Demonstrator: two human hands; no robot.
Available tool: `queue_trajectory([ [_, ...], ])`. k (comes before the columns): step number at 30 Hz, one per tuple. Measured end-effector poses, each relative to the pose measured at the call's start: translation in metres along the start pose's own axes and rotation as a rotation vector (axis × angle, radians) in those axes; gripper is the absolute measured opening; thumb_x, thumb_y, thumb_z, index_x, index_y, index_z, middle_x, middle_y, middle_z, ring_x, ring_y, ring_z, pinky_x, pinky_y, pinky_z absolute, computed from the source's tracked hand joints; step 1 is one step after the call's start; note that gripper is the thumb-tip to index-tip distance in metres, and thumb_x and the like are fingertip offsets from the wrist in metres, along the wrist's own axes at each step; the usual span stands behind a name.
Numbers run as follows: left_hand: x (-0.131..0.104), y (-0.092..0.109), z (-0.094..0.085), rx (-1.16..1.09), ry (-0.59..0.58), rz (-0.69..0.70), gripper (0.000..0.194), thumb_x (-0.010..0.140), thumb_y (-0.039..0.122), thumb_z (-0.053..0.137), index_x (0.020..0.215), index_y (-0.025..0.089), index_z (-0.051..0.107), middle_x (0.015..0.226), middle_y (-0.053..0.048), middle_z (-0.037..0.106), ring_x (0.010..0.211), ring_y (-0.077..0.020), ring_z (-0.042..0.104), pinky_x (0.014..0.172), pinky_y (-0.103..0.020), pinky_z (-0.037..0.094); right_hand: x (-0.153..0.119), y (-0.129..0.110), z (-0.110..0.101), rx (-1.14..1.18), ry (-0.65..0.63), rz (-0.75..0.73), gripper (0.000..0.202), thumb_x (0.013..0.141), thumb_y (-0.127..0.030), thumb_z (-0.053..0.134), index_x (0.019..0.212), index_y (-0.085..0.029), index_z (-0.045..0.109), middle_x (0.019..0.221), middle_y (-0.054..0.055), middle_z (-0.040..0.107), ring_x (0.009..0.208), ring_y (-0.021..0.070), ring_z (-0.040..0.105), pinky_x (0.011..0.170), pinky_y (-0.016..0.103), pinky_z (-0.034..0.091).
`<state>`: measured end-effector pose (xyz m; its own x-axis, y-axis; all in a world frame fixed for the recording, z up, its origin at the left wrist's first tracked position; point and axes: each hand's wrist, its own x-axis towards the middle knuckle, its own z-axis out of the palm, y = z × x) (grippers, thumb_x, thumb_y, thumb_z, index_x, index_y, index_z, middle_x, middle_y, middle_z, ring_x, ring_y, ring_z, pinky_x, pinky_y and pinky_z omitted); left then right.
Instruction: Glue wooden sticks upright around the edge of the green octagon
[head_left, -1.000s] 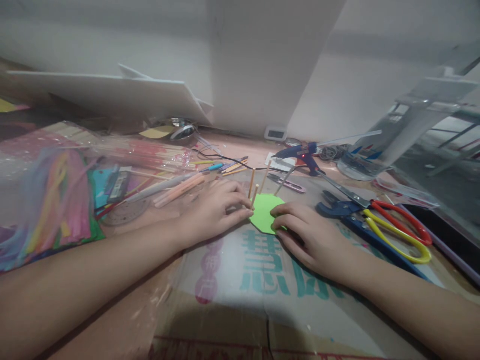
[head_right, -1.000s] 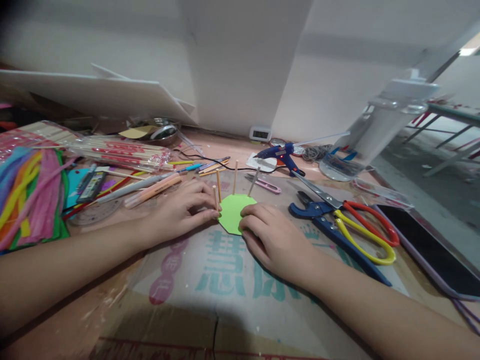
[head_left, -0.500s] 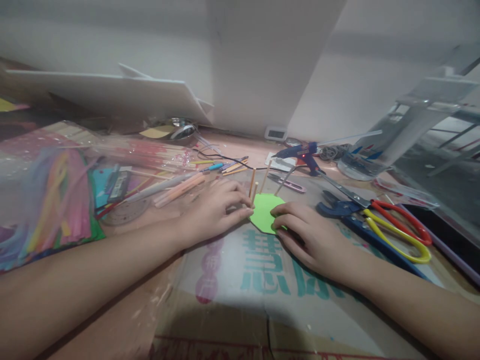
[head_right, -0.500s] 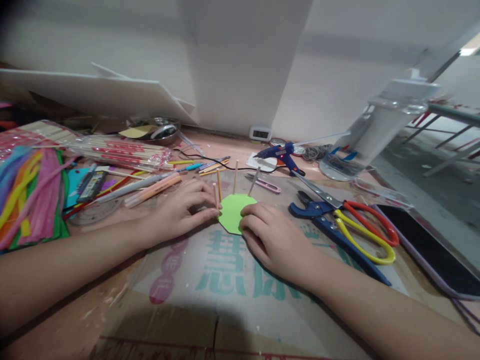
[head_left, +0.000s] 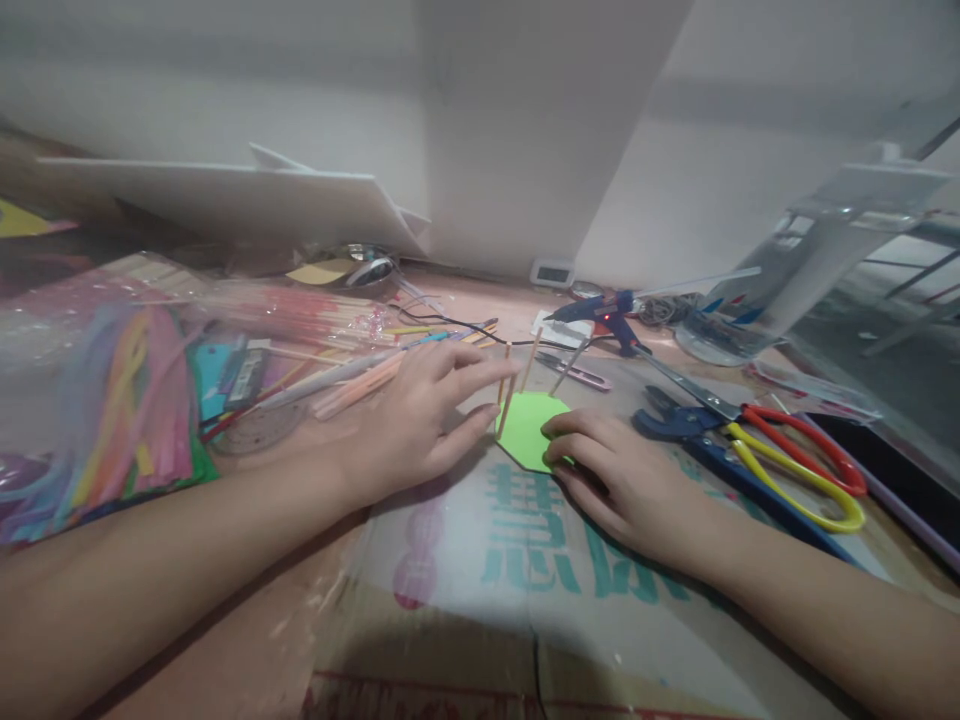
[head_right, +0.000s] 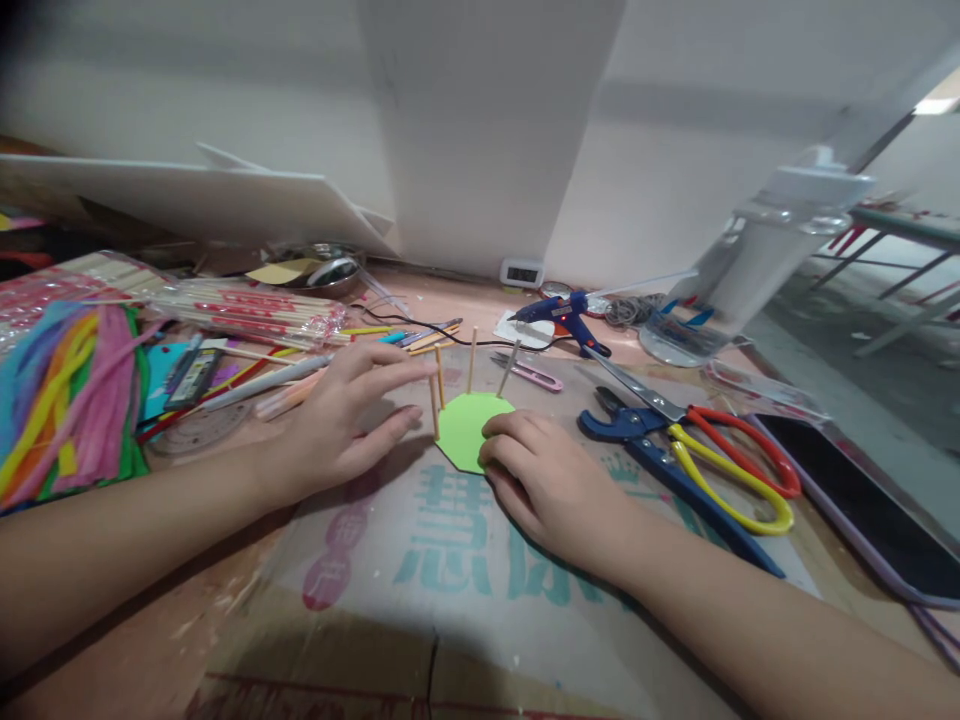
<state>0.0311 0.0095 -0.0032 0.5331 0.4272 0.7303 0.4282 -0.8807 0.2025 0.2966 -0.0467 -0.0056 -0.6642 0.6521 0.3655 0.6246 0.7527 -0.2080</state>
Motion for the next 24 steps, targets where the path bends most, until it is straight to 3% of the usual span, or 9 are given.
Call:
queue_trajectory([
  [3, 0.0, -0.001, 0.001, -0.109, -0.003, -0.115, 0.039, 0.098, 0.024, 0.06, 0.136, 0.022, 0.053, 0.119, -0.007, 0.064, 0.11, -0.02, 0.06, 0.1, -0.037, 0.047, 0.0, 0.0, 0.0, 0.009, -0.003, 0.002, 0.012, 0.099, -0.014, 0.05, 0.106, -0.017, 0.059, 0.113, 0.013, 0.063, 0.106, 0.0251, 0.06, 0.093, 0.044, 0.054],
  [6, 0.001, -0.009, 0.007, -0.233, 0.029, -0.385, 0.034, 0.099, 0.03, 0.058, 0.131, 0.019, 0.056, 0.118, -0.007, 0.068, 0.106, -0.0188, 0.063, 0.097, -0.035, 0.05, 0.0, 0.0, 0.0, 0.009, -0.003, 0.0, 0.011, 0.1, -0.014, 0.05, 0.106, -0.017, 0.059, 0.113, 0.013, 0.063, 0.106, 0.025, 0.06, 0.093, 0.044, 0.054],
  [10, 0.006, -0.023, 0.019, -0.387, -0.088, -0.605, 0.034, 0.096, 0.041, 0.063, 0.122, 0.02, 0.067, 0.124, -0.008, 0.07, 0.111, -0.022, 0.066, 0.098, -0.039, 0.052, 0.0, 0.001, 0.002, 0.002, 0.001, -0.002, 0.011, 0.1, -0.014, 0.05, 0.105, -0.017, 0.059, 0.113, 0.013, 0.063, 0.106, 0.0251, 0.06, 0.092, 0.044, 0.054],
  [14, 0.013, -0.028, 0.023, -0.445, -0.18, -0.533, 0.026, 0.093, 0.04, 0.067, 0.109, 0.021, 0.074, 0.117, -0.007, 0.073, 0.111, -0.0231, 0.066, 0.101, -0.042, 0.049, 0.001, 0.002, 0.002, 0.003, 0.001, -0.011, 0.011, 0.099, -0.014, 0.051, 0.107, -0.017, 0.059, 0.114, 0.013, 0.063, 0.106, 0.025, 0.06, 0.092, 0.044, 0.054],
  [18, 0.017, -0.025, 0.024, -0.443, -0.181, -0.48, 0.016, 0.091, 0.034, 0.067, 0.092, 0.02, 0.076, 0.102, -0.004, 0.074, 0.104, -0.0218, 0.066, 0.098, -0.04, 0.049, 0.0, 0.002, 0.001, 0.005, 0.0, -0.007, 0.011, 0.1, -0.015, 0.05, 0.106, -0.017, 0.059, 0.113, 0.014, 0.064, 0.105, 0.0251, 0.06, 0.092, 0.044, 0.054],
  [24, 0.014, -0.026, 0.026, -0.41, -0.191, -0.478, 0.02, 0.094, 0.038, 0.065, 0.092, 0.022, 0.076, 0.1, -0.003, 0.073, 0.099, -0.0199, 0.066, 0.092, -0.035, 0.05, 0.001, 0.0, 0.0, 0.013, -0.009, 0.005, 0.012, 0.1, -0.015, 0.049, 0.106, -0.017, 0.06, 0.113, 0.014, 0.063, 0.106, 0.0253, 0.06, 0.093, 0.044, 0.053],
])
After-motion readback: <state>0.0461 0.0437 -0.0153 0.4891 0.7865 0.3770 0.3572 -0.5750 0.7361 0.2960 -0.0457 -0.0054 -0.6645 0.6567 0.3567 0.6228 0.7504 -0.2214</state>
